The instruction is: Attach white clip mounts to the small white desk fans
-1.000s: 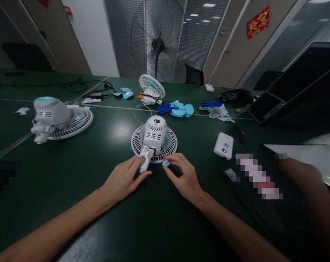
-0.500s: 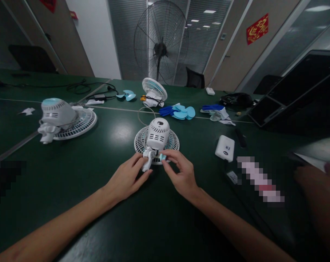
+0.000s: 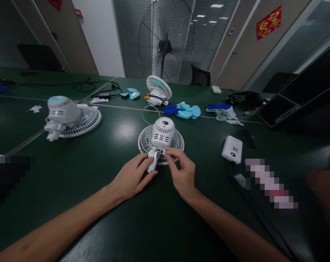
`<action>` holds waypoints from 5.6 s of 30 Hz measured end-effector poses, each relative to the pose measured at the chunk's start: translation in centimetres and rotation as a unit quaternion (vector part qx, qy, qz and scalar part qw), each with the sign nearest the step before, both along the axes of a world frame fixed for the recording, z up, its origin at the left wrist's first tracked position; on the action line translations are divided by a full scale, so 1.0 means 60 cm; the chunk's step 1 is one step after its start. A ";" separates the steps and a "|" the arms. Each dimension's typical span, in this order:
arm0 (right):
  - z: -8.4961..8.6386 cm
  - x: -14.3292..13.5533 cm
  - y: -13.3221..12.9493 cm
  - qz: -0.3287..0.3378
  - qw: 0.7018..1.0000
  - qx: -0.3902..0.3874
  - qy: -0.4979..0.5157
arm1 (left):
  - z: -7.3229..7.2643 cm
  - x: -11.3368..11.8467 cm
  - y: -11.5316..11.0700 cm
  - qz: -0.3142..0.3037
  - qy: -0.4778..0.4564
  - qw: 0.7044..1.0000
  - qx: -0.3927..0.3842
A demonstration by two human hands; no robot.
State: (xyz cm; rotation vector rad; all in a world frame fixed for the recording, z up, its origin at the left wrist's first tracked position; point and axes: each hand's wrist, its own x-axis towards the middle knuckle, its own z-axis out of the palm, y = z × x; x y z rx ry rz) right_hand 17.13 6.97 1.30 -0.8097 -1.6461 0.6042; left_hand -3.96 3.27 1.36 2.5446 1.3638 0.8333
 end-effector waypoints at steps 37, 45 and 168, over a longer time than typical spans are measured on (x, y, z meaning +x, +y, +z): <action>-0.031 -0.004 0.008 0.061 0.984 -0.162 0.039 | -0.004 0.013 -0.011 0.023 0.082 0.991 0.099; -0.006 0.036 0.019 0.122 0.988 -0.045 -0.084 | 0.003 0.006 -0.004 0.013 0.085 0.990 0.109; -0.017 0.041 0.026 0.077 0.984 0.026 -0.158 | -0.005 0.001 0.002 -0.028 0.099 0.987 0.124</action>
